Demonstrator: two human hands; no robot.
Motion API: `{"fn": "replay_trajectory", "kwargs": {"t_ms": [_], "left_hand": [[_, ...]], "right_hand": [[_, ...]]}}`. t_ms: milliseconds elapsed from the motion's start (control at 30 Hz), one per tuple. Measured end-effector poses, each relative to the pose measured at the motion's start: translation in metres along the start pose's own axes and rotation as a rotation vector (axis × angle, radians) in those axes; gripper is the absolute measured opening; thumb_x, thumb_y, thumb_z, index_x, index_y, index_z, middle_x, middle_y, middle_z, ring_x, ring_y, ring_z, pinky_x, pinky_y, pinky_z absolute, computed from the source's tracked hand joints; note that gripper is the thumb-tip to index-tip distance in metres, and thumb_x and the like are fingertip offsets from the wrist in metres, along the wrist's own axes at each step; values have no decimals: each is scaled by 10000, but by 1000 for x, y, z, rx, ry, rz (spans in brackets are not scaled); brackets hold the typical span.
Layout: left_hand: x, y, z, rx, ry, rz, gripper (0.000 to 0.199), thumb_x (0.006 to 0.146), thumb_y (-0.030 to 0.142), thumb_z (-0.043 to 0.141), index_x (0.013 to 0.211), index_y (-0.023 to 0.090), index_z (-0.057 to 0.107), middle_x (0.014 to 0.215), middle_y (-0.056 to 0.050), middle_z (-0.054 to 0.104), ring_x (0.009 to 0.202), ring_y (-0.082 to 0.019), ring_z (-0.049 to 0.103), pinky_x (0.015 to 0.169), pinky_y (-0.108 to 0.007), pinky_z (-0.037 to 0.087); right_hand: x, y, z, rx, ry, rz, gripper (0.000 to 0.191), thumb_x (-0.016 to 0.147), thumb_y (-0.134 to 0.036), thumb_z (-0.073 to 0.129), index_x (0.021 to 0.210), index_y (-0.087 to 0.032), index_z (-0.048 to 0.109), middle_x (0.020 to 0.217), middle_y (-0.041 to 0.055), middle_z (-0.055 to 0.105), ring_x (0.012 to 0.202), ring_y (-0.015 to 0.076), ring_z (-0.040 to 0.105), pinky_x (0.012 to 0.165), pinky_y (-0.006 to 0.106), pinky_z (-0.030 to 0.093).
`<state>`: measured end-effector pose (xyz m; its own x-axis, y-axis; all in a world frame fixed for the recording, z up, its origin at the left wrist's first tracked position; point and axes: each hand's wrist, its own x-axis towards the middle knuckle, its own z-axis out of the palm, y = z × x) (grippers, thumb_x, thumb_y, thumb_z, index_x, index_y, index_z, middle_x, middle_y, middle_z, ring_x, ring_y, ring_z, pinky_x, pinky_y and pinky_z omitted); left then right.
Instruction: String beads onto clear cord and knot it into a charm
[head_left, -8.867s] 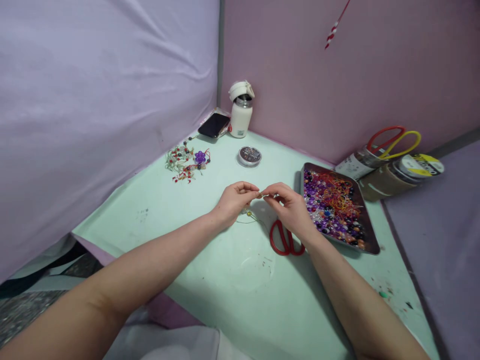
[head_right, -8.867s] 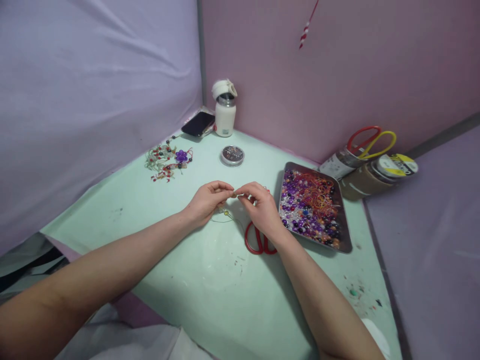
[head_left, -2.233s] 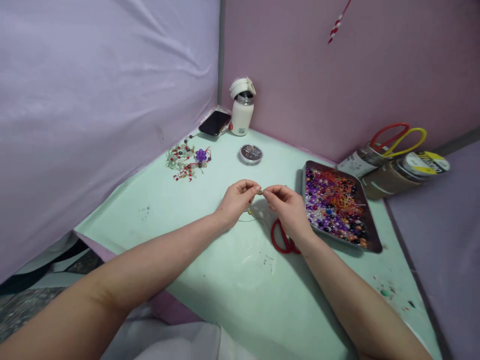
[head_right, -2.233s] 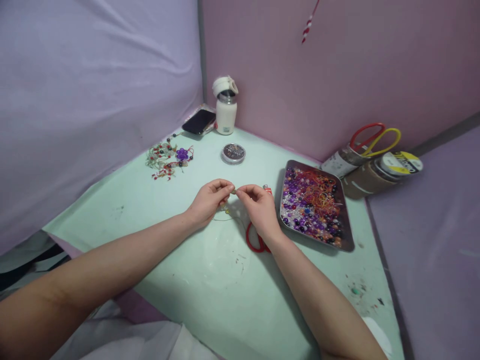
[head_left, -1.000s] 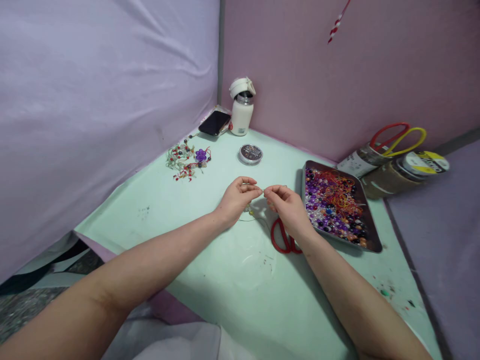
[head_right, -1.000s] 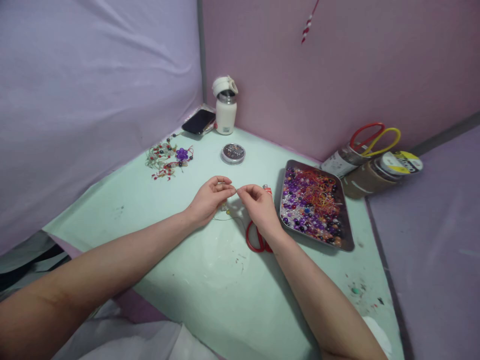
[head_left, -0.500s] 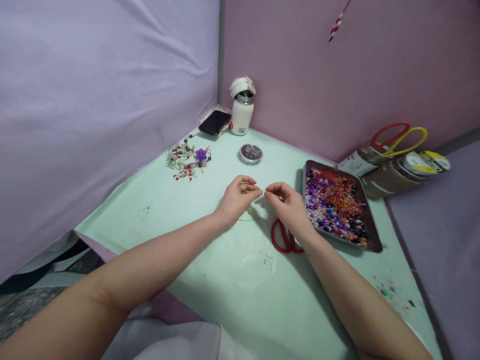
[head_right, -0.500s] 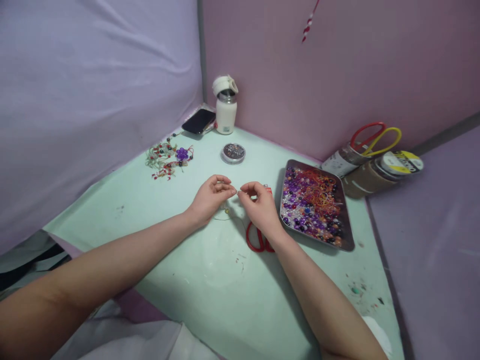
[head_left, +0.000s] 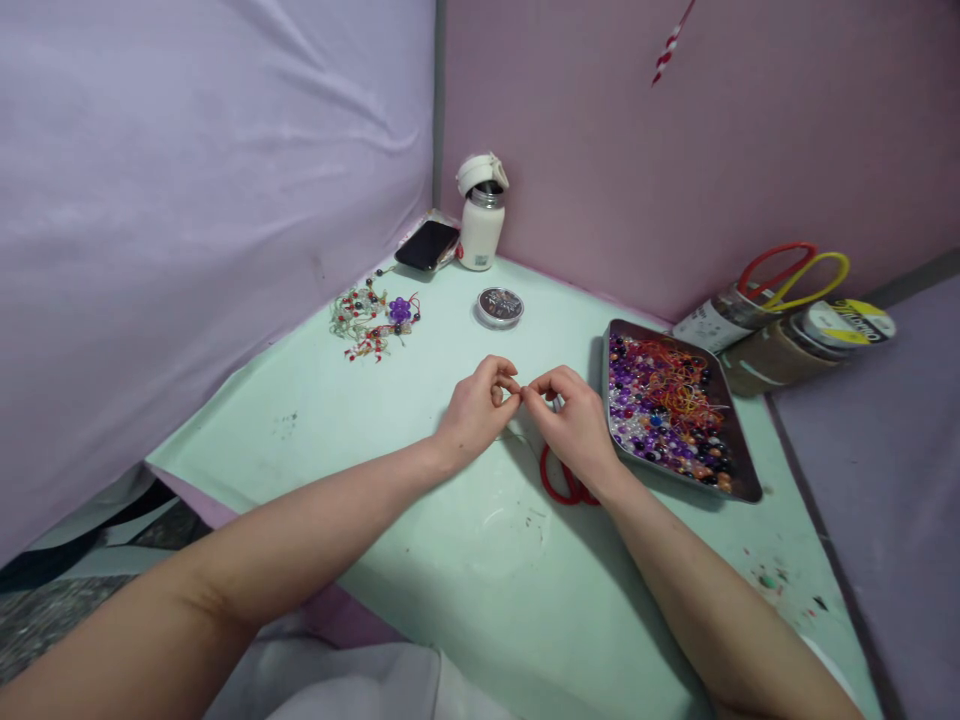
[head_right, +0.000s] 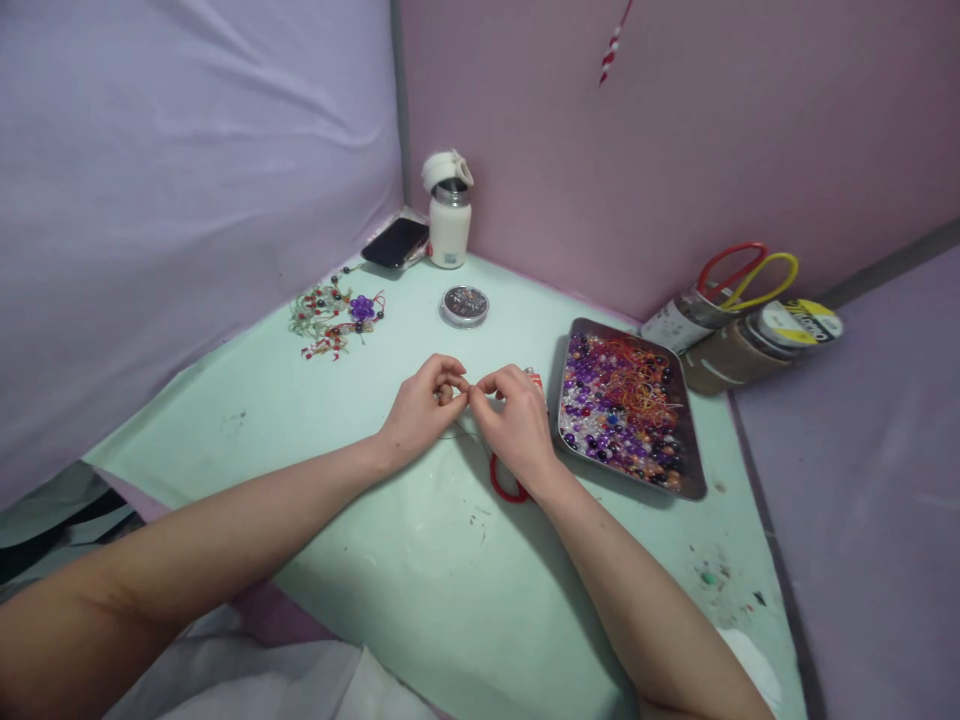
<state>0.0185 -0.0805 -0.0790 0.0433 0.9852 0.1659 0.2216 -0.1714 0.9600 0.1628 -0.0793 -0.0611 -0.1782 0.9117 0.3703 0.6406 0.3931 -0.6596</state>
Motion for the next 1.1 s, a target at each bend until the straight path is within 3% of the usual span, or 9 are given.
{"fn": "replay_trajectory", "kwargs": {"t_ms": [267,733,1100], "left_hand": [[5,-4,1,-136,57,-103,246,726,182,637,933,208,506,797,-5,673,666,-114,582,626,-244,418],[8,5,-1,-462,22,-330,287,676,153,699,907,183,531,744,5,670,636,-104,583,616,-244,427],[8,3,0,-491,11,-346,311,642,214,714,900,178,543,718,17,641,588,-88,522,579,-247,385]], "right_hand": [[0,1,0,80,-28,71,127,841,-248,531,731,-213,583,789,32,608,771,186,543,743,335,405],[2,4,0,92,-20,116,112,823,-260,540,755,-213,616,805,40,627,763,188,551,755,350,415],[2,4,0,80,-9,85,102,818,-234,547,738,-213,606,793,37,621,761,188,547,762,350,415]]}}
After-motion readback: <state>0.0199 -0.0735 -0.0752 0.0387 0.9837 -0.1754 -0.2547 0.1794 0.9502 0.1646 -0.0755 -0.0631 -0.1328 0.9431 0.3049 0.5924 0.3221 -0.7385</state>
